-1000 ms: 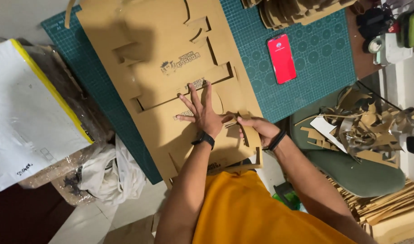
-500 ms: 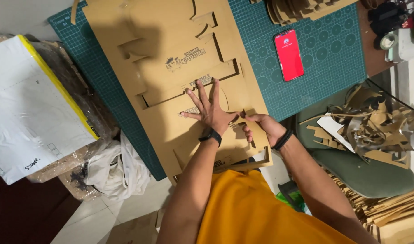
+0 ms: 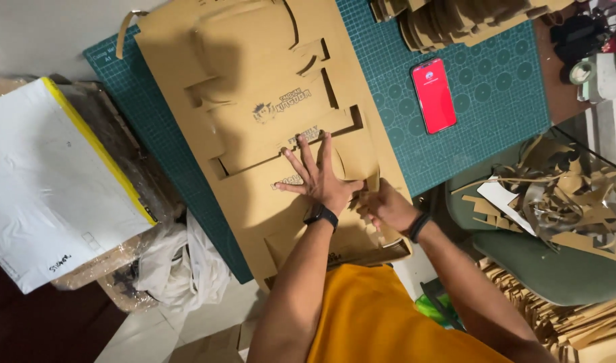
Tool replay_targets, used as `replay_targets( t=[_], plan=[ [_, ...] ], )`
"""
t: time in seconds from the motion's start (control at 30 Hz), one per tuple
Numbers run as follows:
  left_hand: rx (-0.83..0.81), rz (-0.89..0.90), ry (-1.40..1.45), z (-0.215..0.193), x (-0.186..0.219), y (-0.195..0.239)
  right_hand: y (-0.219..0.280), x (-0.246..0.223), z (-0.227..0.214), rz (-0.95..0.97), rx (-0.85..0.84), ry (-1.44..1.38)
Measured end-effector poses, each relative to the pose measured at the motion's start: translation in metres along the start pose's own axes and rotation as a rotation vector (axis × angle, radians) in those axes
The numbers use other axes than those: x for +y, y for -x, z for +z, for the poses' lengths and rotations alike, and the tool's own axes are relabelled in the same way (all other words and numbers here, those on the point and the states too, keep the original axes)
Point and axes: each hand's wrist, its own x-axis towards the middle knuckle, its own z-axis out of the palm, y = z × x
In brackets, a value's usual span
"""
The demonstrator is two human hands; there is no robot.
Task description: The person is manually punching out pre-cut cardboard shapes from a large corrugated sheet on a workstation.
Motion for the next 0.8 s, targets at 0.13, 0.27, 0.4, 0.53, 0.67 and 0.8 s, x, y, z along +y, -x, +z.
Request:
replay_targets(
  t=[0.13,0.27,0.4,0.53,0.67,0.8],
  plan=[
    [-0.019,-0.037,-0.042,0.004,-0.002,0.0,0.009,-0.006,0.007,0.078,0.084,0.614],
    [-0.001,-0.032,-0.024,0.004,-0.001,0.0,0.023,-0.036,0.035,0.099,0.222,0.757],
    [-0.001,-0.049,-0.04,0.007,0.0,-0.001,0.022,-0.045,0.051,0.197,0.296,0.864],
    [-0.034,-0.071,-0.088,-0.005,0.009,0.0,0.007,-0.014,0.022,0.139,0.29,0.738],
    [-0.081,-0.087,-0.072,-0.013,0.013,0.002,0.024,-0.052,0.025,0.185,0.209,0.669],
    [-0.113,-0.094,-0.078,-0.022,0.019,0.005,0.029,-0.068,0.017,0.32,0.094,0.76]
  ],
)
